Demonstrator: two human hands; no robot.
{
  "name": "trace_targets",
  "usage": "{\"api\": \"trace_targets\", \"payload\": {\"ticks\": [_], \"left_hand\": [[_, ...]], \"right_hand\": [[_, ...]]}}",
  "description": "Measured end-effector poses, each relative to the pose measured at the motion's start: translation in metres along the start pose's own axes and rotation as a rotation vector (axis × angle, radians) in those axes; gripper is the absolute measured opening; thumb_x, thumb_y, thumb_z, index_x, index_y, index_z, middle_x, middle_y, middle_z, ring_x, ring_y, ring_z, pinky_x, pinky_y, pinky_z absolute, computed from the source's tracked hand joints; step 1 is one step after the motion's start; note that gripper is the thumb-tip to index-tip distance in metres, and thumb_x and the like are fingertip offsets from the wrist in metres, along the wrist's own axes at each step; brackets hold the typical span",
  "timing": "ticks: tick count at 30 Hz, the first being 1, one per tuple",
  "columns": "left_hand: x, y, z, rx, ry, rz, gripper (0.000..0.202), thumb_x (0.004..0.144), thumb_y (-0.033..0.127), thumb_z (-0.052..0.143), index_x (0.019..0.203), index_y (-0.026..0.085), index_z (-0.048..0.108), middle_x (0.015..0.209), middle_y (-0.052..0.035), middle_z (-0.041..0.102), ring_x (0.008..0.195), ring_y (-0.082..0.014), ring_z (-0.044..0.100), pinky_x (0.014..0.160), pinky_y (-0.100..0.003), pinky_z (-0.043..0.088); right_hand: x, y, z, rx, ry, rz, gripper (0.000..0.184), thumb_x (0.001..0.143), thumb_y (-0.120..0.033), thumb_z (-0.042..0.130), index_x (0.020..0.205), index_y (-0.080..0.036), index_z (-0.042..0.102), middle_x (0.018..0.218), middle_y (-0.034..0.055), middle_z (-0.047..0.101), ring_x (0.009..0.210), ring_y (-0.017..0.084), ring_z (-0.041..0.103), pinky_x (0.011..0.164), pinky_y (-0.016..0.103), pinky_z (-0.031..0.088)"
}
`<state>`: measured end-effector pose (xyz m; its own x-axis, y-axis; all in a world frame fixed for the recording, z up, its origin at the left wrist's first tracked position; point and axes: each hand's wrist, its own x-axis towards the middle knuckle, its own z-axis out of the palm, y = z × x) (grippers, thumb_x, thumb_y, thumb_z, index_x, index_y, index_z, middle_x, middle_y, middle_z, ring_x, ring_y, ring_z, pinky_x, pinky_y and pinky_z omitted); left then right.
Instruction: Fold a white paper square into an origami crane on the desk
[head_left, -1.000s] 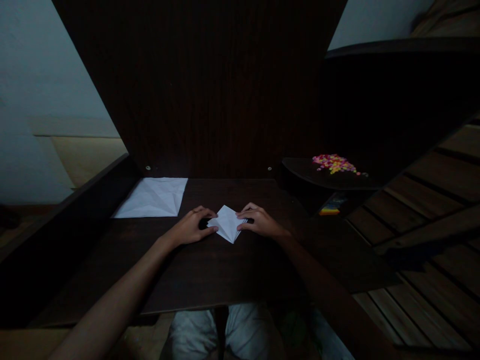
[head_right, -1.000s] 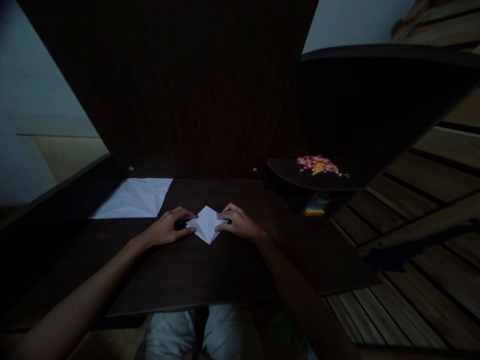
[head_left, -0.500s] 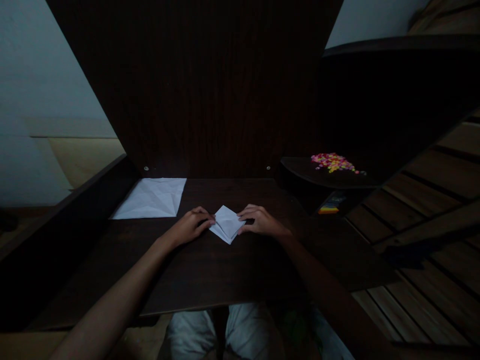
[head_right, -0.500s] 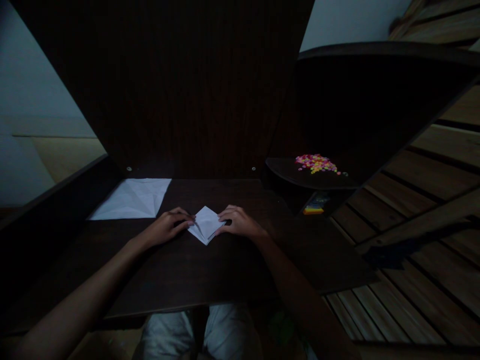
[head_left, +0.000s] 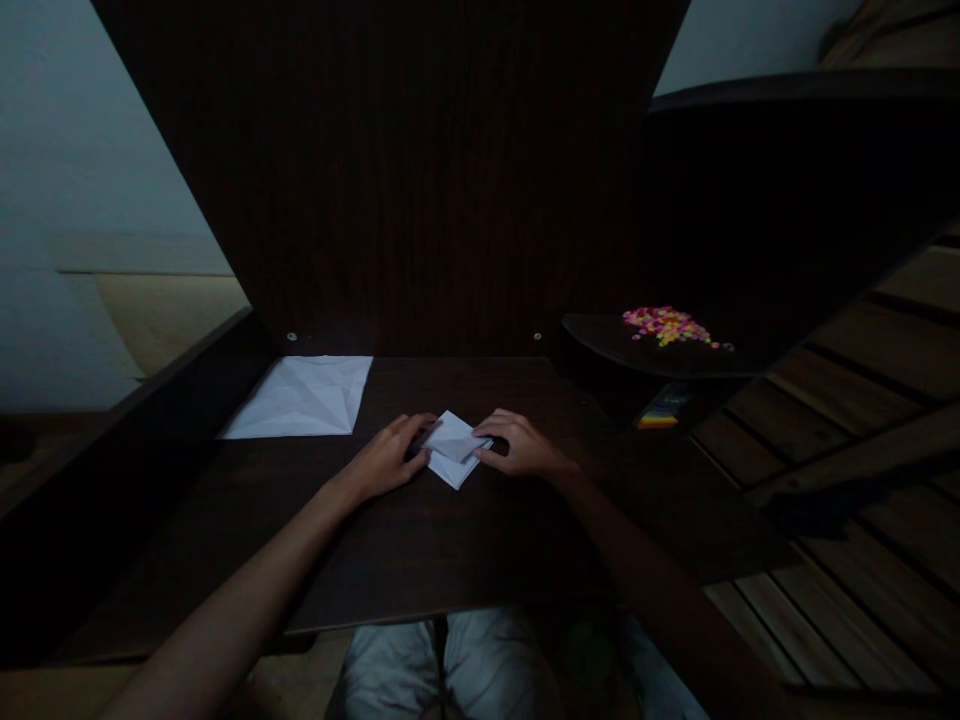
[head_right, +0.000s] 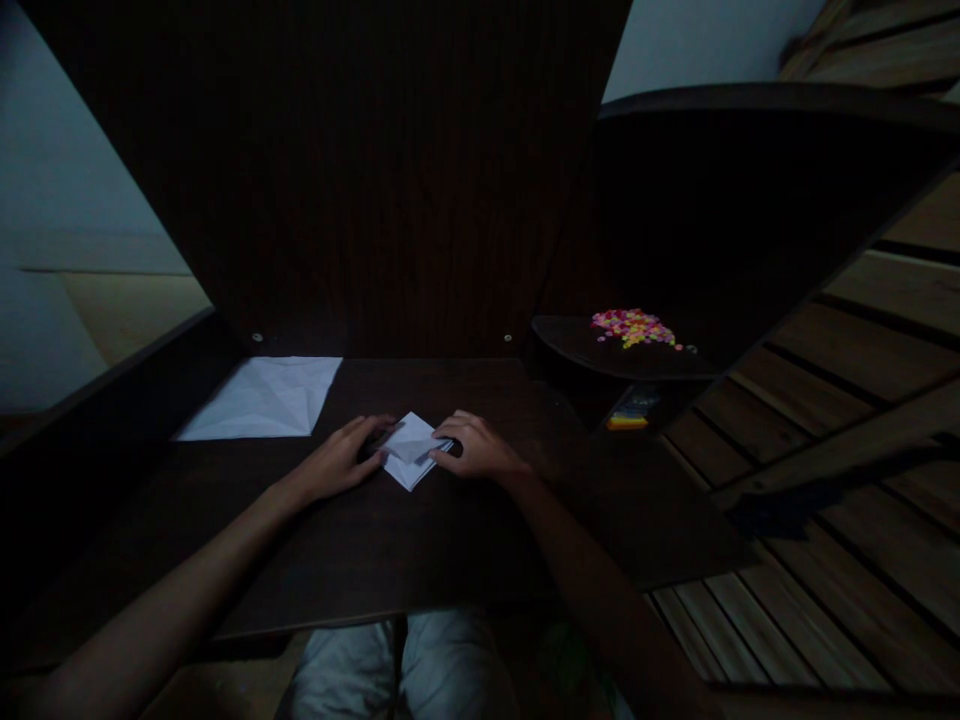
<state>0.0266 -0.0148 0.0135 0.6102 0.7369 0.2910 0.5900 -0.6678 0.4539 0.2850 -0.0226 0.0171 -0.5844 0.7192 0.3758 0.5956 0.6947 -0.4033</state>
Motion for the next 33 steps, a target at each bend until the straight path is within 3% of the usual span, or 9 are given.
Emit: {"api": "trace_targets", "payload": {"ticks": [7,19,23,27,33], "left_hand": [[0.003,0.001,0.01,-0.068,0.049,-0.09,0.052,0.081,0.022,0.051,0.131,0.017,0.037,0.121,-0.0108,0.058,0.114,-0.0224,0.054,0.098,-0.04,0.044],[0.005,0.003,0.011,-0.076,0.07,-0.13,0.053,0.077,0.017,0.053,0.128,0.017,0.039,0.117,-0.0095,0.061,0.108,-0.0217,0.058,0.094,-0.038,0.047],[0.006,0.006,0.011,-0.07,0.096,-0.138,0.048,0.079,0.02,0.052,0.125,0.016,0.043,0.107,-0.0087,0.065,0.104,-0.0221,0.061,0.093,-0.038,0.047],[0.006,0.011,0.009,-0.074,0.133,-0.168,0.04,0.084,0.028,0.049,0.122,0.016,0.047,0.112,-0.0103,0.064,0.1,-0.0225,0.063,0.088,-0.036,0.05],[0.007,0.014,0.01,-0.062,0.143,-0.239,0.041,0.083,0.03,0.049,0.121,0.016,0.048,0.11,-0.0101,0.066,0.093,-0.023,0.066,0.082,-0.034,0.052]], "right_hand": [[0.003,0.002,0.015,-0.098,0.062,0.008,0.025,0.078,-0.015,0.057,0.101,-0.014,0.067,0.093,0.0099,0.068,0.088,0.022,0.058,0.081,0.034,0.047],[0.006,0.005,0.031,-0.085,0.122,0.065,0.028,0.072,-0.01,0.059,0.099,-0.014,0.066,0.096,0.0099,0.066,0.088,0.022,0.055,0.082,0.036,0.046],[0.008,0.001,0.033,-0.058,0.17,0.128,0.019,0.075,-0.011,0.058,0.092,-0.016,0.067,0.087,0.0073,0.067,0.08,0.02,0.055,0.076,0.033,0.046],[0.011,-0.004,0.034,-0.036,0.216,0.233,0.011,0.081,-0.02,0.057,0.085,-0.018,0.066,0.082,0.0061,0.067,0.079,0.02,0.057,0.076,0.032,0.045],[0.014,-0.01,0.033,-0.057,0.239,0.333,0.008,0.08,-0.022,0.058,0.078,-0.018,0.065,0.079,0.0057,0.066,0.076,0.019,0.059,0.072,0.029,0.044]]}}
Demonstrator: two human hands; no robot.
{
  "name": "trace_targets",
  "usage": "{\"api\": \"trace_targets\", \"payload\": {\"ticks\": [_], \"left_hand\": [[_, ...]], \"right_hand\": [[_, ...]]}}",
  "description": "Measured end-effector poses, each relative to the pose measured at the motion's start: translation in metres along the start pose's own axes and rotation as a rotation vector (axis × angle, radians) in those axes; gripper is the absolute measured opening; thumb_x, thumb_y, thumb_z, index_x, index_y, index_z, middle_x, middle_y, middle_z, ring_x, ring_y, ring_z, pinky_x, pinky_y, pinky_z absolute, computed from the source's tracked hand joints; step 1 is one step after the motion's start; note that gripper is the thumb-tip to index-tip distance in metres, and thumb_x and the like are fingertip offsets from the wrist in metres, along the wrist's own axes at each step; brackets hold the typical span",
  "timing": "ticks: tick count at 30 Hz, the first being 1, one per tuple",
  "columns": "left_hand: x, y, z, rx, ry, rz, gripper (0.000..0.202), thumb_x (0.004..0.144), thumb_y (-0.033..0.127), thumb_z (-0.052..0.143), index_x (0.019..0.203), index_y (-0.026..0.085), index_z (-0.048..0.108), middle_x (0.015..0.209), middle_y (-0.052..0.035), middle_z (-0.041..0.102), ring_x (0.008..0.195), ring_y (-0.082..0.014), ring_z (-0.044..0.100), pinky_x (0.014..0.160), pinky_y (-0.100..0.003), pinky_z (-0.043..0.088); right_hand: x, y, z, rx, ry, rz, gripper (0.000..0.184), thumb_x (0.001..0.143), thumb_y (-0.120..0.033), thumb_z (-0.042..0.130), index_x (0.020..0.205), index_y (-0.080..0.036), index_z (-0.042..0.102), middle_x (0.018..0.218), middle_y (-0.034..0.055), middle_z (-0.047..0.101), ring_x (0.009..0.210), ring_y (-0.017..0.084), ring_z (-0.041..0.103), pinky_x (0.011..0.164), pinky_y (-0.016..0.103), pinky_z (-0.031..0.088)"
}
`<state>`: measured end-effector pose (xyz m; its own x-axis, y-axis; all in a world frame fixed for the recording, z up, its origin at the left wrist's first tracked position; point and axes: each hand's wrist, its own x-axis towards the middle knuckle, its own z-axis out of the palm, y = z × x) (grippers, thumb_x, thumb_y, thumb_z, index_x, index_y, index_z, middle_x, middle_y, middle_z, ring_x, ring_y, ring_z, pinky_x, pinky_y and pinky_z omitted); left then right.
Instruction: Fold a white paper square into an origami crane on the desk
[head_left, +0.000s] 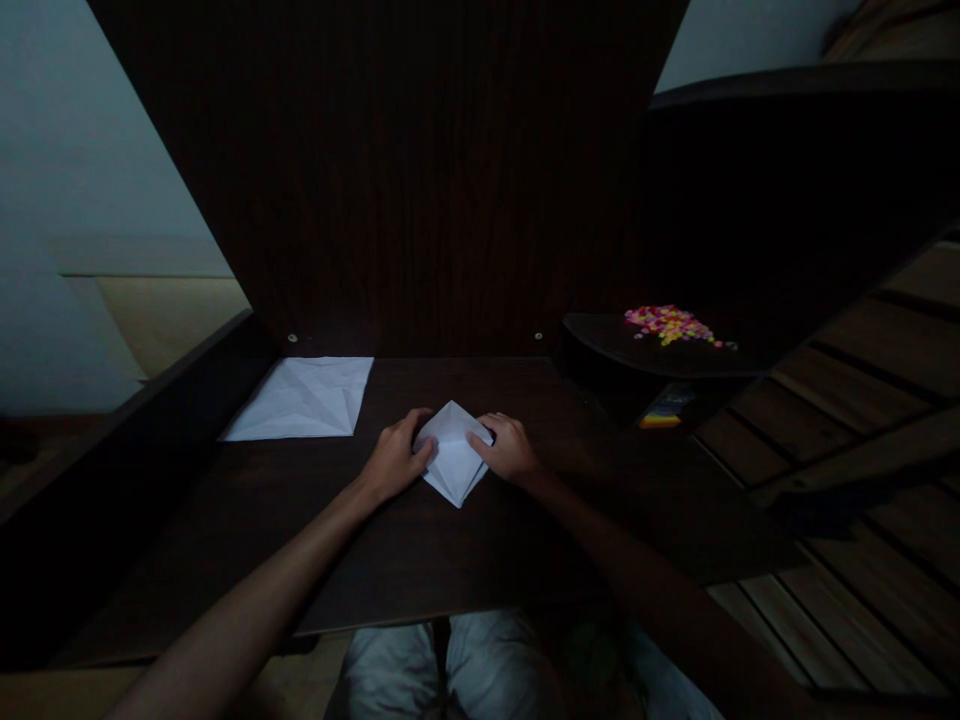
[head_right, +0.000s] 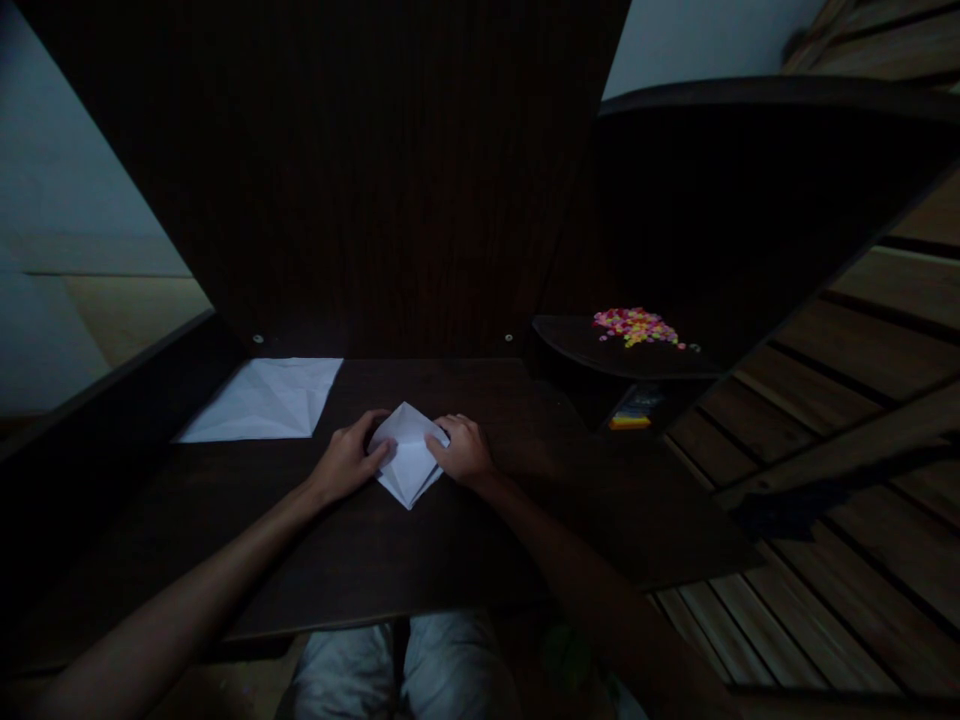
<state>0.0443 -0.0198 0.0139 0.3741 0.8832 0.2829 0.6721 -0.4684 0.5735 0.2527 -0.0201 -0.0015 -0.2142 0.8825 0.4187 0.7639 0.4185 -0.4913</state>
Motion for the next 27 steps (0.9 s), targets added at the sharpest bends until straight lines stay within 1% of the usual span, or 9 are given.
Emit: {"api": "trace_targets", "payload": {"ticks": [3,5,9,15,20,24,27], "left_hand": [[0.0004,-0.0002,0.001,-0.005,0.015,-0.034,0.04,0.083,0.03,0.049,0.12,0.016,0.049,0.106,-0.009,0.067,0.088,-0.0227,0.067,0.079,-0.033,0.053],[0.0002,-0.0003,0.0015,-0.015,0.016,-0.043,0.039,0.084,0.031,0.048,0.12,0.016,0.049,0.104,-0.0089,0.068,0.086,-0.0226,0.067,0.078,-0.034,0.053],[-0.001,0.0005,0.0019,-0.054,0.019,-0.03,0.038,0.086,0.033,0.046,0.12,0.016,0.049,0.104,-0.0088,0.068,0.088,-0.0221,0.067,0.079,-0.034,0.052],[-0.0012,0.0032,0.0025,-0.079,0.012,-0.038,0.039,0.088,0.037,0.044,0.121,0.017,0.047,0.106,-0.0095,0.068,0.092,-0.0226,0.066,0.08,-0.035,0.052],[-0.0003,0.0024,0.0032,-0.076,0.049,-0.059,0.034,0.087,0.035,0.046,0.116,0.019,0.051,0.105,-0.0079,0.068,0.091,-0.0224,0.066,0.082,-0.036,0.051],[-0.0006,0.0022,0.0018,-0.022,0.067,-0.059,0.03,0.086,0.032,0.046,0.111,0.017,0.055,0.105,-0.0092,0.067,0.095,-0.0241,0.064,0.085,-0.037,0.049],[-0.0006,0.003,0.0005,0.013,0.068,-0.088,0.03,0.085,0.031,0.046,0.11,0.017,0.055,0.103,-0.0098,0.067,0.091,-0.0239,0.064,0.083,-0.037,0.05]], "right_hand": [[-0.0014,-0.0026,-0.0009,-0.031,0.023,0.032,0.015,0.082,-0.028,0.057,0.072,-0.02,0.063,0.07,0.0034,0.063,0.067,0.017,0.056,0.065,0.027,0.041],[-0.0025,-0.0036,-0.0009,-0.057,0.041,0.059,0.019,0.084,-0.033,0.055,0.071,-0.02,0.062,0.067,0.0027,0.061,0.064,0.016,0.054,0.061,0.026,0.039],[-0.004,-0.0045,-0.0007,-0.095,0.066,0.1,0.024,0.086,-0.037,0.052,0.071,-0.021,0.062,0.063,0.0023,0.058,0.061,0.015,0.053,0.059,0.025,0.037],[-0.0044,-0.0061,-0.0003,-0.109,0.114,0.111,0.023,0.084,-0.036,0.053,0.07,-0.02,0.062,0.061,0.0024,0.058,0.058,0.015,0.052,0.057,0.025,0.035],[-0.0053,-0.0072,-0.0008,-0.085,0.09,0.11,0.025,0.085,-0.036,0.051,0.069,-0.02,0.063,0.06,0.0022,0.059,0.057,0.015,0.053,0.057,0.024,0.036],[-0.0067,-0.0081,-0.0059,0.02,0.066,0.062,0.026,0.089,-0.032,0.043,0.075,-0.021,0.063,0.067,0.0024,0.063,0.062,0.015,0.058,0.061,0.024,0.04],[-0.008,-0.0075,-0.0091,0.097,0.044,0.032,0.025,0.089,-0.028,0.039,0.084,-0.021,0.063,0.072,0.0025,0.065,0.068,0.016,0.061,0.065,0.025,0.042]]}}
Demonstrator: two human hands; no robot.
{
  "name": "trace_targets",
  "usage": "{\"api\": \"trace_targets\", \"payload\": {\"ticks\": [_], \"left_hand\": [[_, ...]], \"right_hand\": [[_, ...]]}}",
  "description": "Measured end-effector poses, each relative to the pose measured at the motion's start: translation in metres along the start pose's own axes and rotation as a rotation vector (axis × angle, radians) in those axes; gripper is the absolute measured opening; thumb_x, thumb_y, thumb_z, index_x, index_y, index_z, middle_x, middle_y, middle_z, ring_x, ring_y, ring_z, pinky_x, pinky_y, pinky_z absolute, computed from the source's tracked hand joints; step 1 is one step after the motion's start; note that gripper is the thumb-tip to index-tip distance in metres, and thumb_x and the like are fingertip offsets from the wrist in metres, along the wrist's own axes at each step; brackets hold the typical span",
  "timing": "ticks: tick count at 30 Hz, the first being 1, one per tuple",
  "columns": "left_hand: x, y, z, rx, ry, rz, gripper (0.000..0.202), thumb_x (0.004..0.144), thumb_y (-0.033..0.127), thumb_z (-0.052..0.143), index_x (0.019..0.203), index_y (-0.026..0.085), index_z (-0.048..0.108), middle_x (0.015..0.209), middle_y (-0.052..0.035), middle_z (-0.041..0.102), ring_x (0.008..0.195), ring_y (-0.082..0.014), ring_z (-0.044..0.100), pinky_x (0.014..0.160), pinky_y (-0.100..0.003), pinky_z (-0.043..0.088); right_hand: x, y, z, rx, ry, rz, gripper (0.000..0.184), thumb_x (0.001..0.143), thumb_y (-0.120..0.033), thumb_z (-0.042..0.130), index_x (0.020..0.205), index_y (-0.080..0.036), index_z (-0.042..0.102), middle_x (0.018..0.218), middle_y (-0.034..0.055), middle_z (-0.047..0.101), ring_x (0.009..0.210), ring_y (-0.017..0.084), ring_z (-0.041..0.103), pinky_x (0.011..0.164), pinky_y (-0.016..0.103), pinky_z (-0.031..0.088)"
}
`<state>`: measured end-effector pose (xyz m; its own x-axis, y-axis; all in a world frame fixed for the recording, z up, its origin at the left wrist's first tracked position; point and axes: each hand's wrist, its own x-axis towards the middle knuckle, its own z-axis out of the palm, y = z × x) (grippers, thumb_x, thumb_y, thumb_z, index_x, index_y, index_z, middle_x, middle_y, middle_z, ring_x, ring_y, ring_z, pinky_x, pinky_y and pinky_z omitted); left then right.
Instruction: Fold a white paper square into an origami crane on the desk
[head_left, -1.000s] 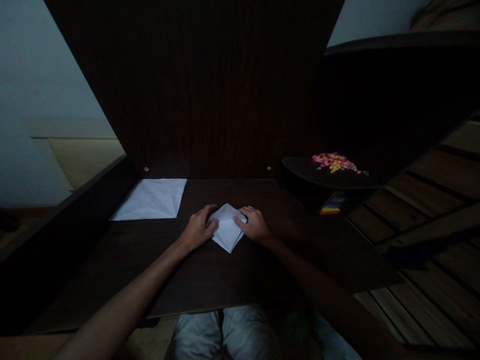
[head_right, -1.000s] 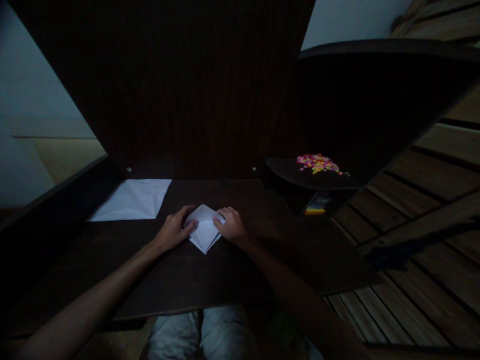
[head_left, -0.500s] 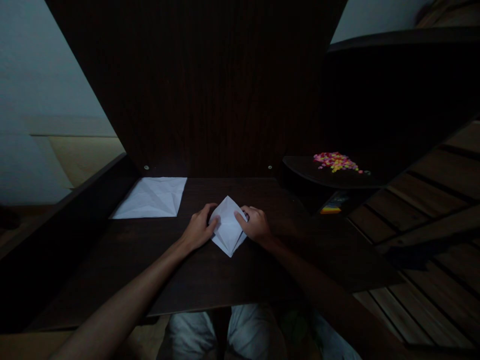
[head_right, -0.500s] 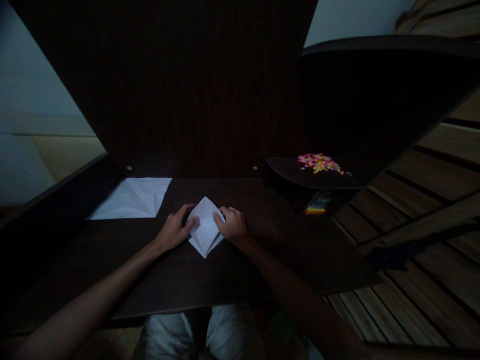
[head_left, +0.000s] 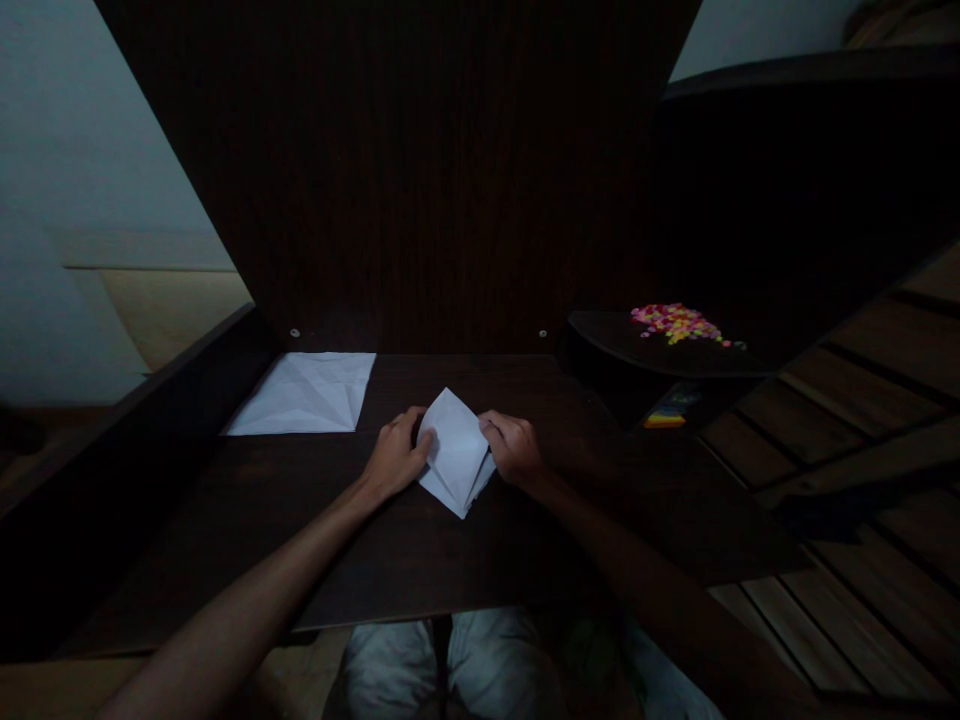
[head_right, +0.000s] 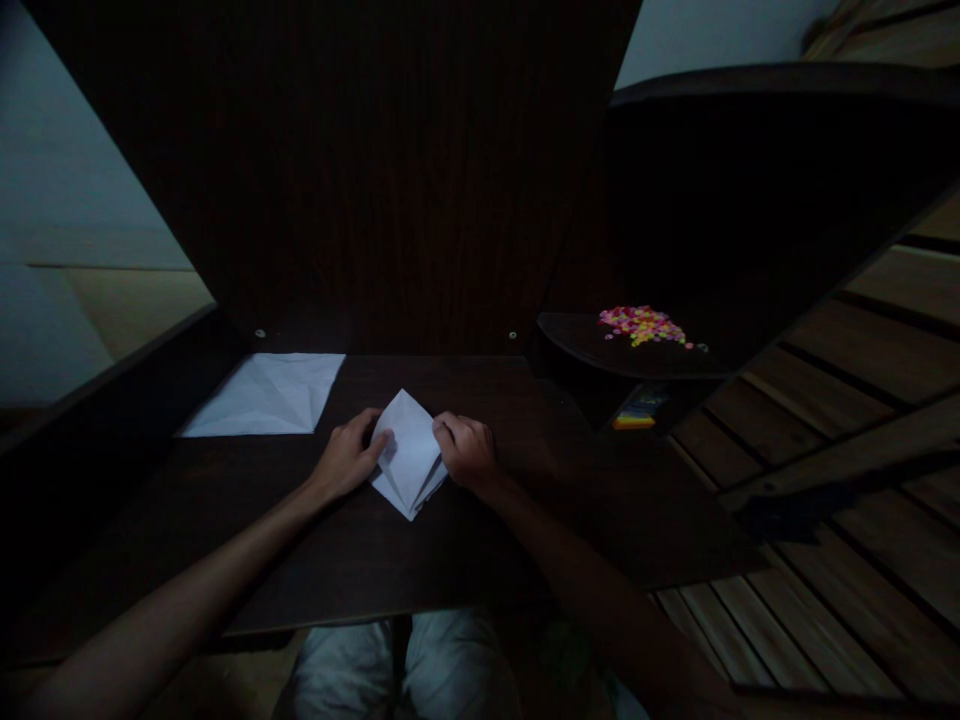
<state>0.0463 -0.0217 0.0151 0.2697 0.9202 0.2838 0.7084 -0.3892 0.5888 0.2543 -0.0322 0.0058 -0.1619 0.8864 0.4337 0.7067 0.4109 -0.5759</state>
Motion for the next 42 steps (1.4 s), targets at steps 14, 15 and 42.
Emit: {"api": "trace_targets", "payload": {"ticks": [14,15,42], "left_hand": [[0.0019,-0.0002,0.0005,0.063,0.022,-0.039,0.027,0.083,0.026,0.048,0.107,0.016,0.056,0.103,-0.0111,0.066,0.097,-0.0263,0.061,0.089,-0.039,0.047],[0.0019,0.0001,0.0009,0.056,0.022,-0.04,0.027,0.083,0.026,0.047,0.107,0.016,0.055,0.103,-0.0113,0.066,0.098,-0.0262,0.061,0.089,-0.039,0.046],[-0.0009,-0.0005,0.0025,-0.143,0.088,0.132,0.021,0.091,0.028,0.041,0.101,0.017,0.055,0.094,-0.0058,0.063,0.086,-0.0193,0.059,0.078,-0.032,0.047]], "right_hand": [[-0.0041,-0.0015,0.0001,0.102,0.012,-0.192,0.018,0.083,-0.017,0.045,0.097,-0.019,0.057,0.083,0.0048,0.062,0.068,0.014,0.057,0.067,0.024,0.047],[-0.0039,-0.0013,0.001,0.099,0.017,-0.203,0.017,0.084,-0.018,0.046,0.096,-0.019,0.057,0.081,0.0045,0.061,0.067,0.014,0.055,0.065,0.024,0.046],[0.0001,0.0065,0.0048,0.166,-0.097,-0.359,0.031,0.086,-0.012,0.043,0.109,-0.015,0.063,0.095,0.0092,0.06,0.087,0.018,0.059,0.08,0.032,0.049]]}}
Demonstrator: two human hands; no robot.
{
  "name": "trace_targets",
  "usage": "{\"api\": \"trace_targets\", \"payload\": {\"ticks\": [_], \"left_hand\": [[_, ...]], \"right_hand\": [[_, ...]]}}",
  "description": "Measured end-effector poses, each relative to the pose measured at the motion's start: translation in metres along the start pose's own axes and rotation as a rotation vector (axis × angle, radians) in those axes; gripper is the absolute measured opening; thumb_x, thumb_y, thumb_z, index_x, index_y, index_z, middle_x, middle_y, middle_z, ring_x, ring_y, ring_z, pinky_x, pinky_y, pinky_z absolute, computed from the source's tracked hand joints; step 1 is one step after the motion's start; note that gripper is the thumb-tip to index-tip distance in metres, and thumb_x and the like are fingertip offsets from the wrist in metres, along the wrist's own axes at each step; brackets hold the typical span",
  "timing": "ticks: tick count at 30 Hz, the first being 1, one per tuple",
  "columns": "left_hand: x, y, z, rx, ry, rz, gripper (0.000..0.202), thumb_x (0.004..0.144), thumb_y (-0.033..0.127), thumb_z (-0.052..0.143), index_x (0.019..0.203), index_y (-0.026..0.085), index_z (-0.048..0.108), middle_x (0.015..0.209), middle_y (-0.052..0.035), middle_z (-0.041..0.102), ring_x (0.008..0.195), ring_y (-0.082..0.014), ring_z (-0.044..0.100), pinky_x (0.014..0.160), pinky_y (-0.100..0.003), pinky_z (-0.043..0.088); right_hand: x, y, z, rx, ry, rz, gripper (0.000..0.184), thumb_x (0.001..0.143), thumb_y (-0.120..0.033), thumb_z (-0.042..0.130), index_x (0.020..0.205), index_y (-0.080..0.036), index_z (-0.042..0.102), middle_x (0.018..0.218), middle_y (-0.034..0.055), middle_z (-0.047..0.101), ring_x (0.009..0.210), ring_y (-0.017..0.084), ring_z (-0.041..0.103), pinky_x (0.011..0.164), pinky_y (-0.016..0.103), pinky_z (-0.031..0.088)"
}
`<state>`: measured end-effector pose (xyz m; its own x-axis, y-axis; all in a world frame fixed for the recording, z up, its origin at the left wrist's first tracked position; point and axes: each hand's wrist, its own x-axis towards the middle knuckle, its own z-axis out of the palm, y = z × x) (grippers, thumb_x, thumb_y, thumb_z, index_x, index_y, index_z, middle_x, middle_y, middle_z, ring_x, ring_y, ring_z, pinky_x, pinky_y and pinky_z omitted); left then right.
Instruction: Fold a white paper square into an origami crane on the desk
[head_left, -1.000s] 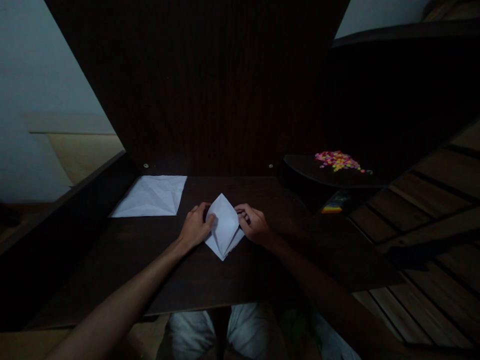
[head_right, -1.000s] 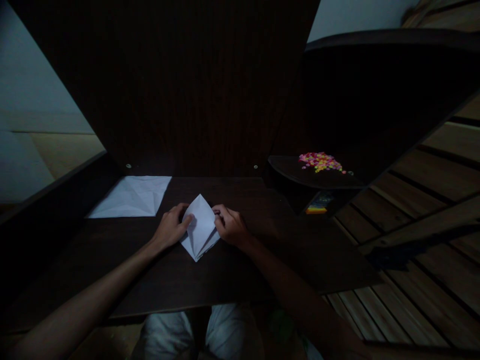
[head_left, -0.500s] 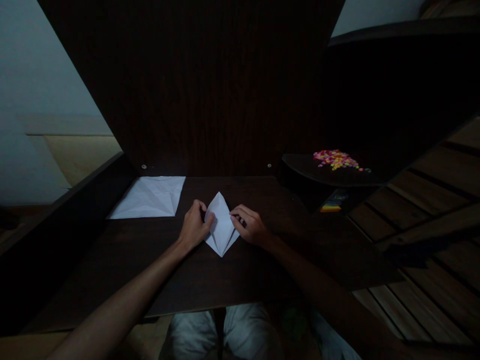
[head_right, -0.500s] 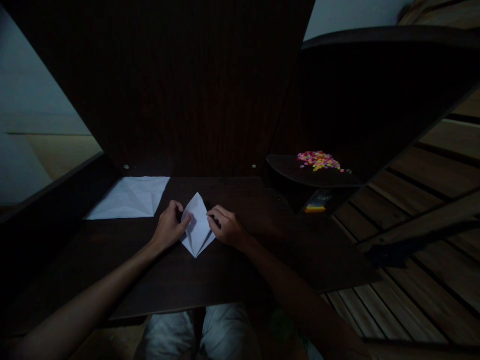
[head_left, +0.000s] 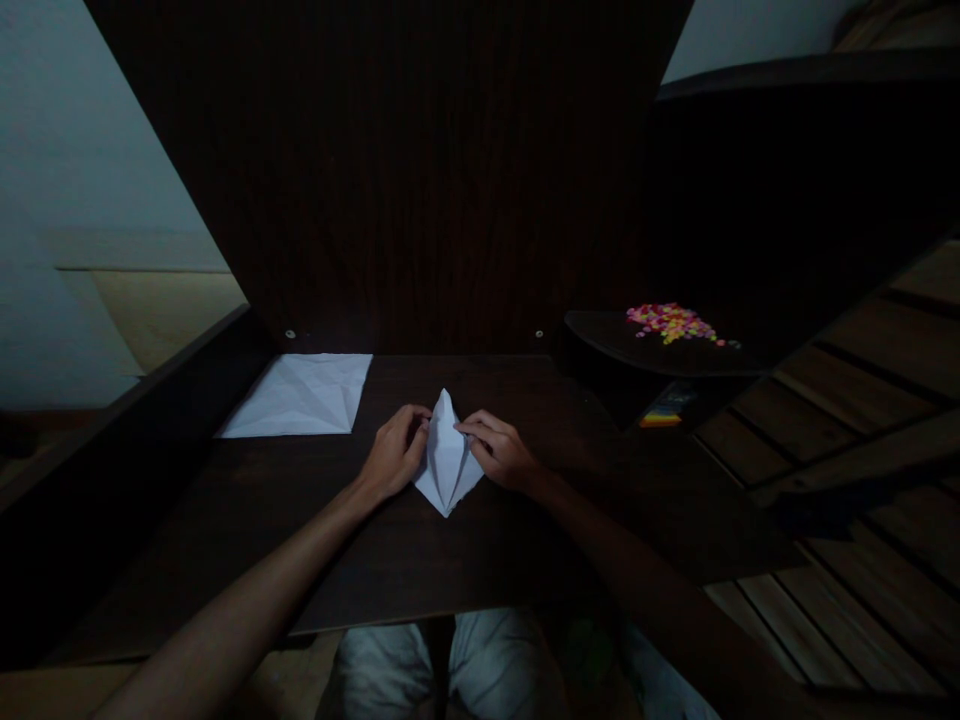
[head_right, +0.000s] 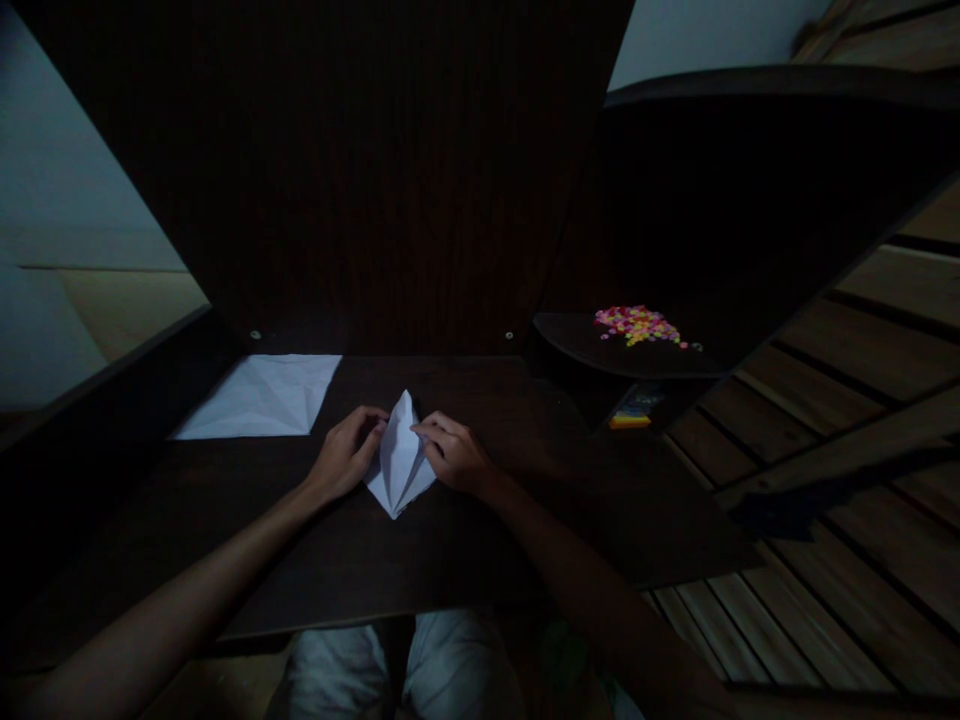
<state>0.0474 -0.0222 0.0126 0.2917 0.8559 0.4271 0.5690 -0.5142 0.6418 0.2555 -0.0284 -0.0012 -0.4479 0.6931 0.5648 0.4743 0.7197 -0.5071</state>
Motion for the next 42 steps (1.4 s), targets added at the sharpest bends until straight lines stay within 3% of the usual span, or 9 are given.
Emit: {"api": "trace_targets", "payload": {"ticks": [5,14,18,23,29,35,42], "left_hand": [[0.0,-0.001,0.0,-0.001,-0.045,0.019,0.023,0.092,0.029,0.038,0.098,0.017,0.057,0.094,-0.0059,0.063,0.088,-0.0194,0.06,0.082,-0.033,0.046],[0.0,-0.002,0.001,-0.029,-0.067,-0.026,0.028,0.088,0.031,0.044,0.111,0.017,0.051,0.107,-0.0084,0.064,0.099,-0.0212,0.061,0.089,-0.036,0.046],[-0.001,0.0,0.0,-0.105,-0.114,-0.075,0.036,0.087,0.029,0.044,0.121,0.018,0.045,0.111,-0.0082,0.064,0.101,-0.0208,0.061,0.089,-0.036,0.046],[-0.003,0.004,-0.002,-0.174,-0.141,-0.04,0.039,0.086,0.026,0.044,0.124,0.018,0.043,0.107,-0.0075,0.065,0.099,-0.0201,0.062,0.089,-0.035,0.047],[-0.005,0.01,-0.001,-0.208,-0.192,0.027,0.034,0.086,0.027,0.049,0.118,0.018,0.05,0.102,-0.0064,0.067,0.093,-0.0195,0.064,0.084,-0.032,0.049],[-0.006,0.011,0.002,-0.159,-0.136,0.082,0.023,0.087,0.03,0.051,0.104,0.018,0.06,0.094,-0.0036,0.068,0.085,-0.0164,0.064,0.08,-0.026,0.048],[-0.007,0.015,0.0,-0.209,-0.144,0.038,0.026,0.09,0.036,0.048,0.097,0.017,0.065,0.088,-0.0021,0.069,0.08,-0.0165,0.063,0.077,-0.025,0.047]], "right_hand": [[0.001,0.003,0.003,-0.075,-0.001,-0.032,0.033,0.081,-0.008,0.046,0.107,-0.017,0.064,0.097,0.0094,0.059,0.09,0.02,0.056,0.08,0.035,0.048],[0.004,-0.009,-0.005,-0.072,0.012,0.02,0.02,0.089,-0.024,0.047,0.104,-0.019,0.06,0.106,0.01,0.056,0.101,0.023,0.05,0.09,0.042,0.042],[0.004,-0.009,-0.003,0.094,0.129,0.155,0.029,0.083,-0.025,0.055,0.111,-0.02,0.051,0.111,0.0099,0.054,0.101,0.022,0.053,0.087,0.039,0.045],[0.005,-0.001,0.003,0.352,0.232,0.363,0.049,0.072,-0.025,0.065,0.117,-0.022,0.044,0.112,0.0099,0.057,0.099,0.022,0.056,0.082,0.037,0.047],[0.008,0.0,0.003,0.434,0.296,0.41,0.032,0.071,-0.025,0.062,0.102,-0.02,0.056,0.097,0.0062,0.063,0.089,0.019,0.059,0.077,0.032,0.047],[0.009,-0.007,-0.003,0.424,0.238,0.425,0.014,0.072,-0.027,0.063,0.082,-0.017,0.063,0.076,0.0022,0.065,0.069,0.016,0.059,0.064,0.027,0.046],[0.008,-0.015,-0.009,0.386,0.192,0.43,0.015,0.071,-0.03,0.067,0.076,-0.016,0.065,0.07,0.0014,0.065,0.064,0.015,0.059,0.059,0.026,0.045]]}}
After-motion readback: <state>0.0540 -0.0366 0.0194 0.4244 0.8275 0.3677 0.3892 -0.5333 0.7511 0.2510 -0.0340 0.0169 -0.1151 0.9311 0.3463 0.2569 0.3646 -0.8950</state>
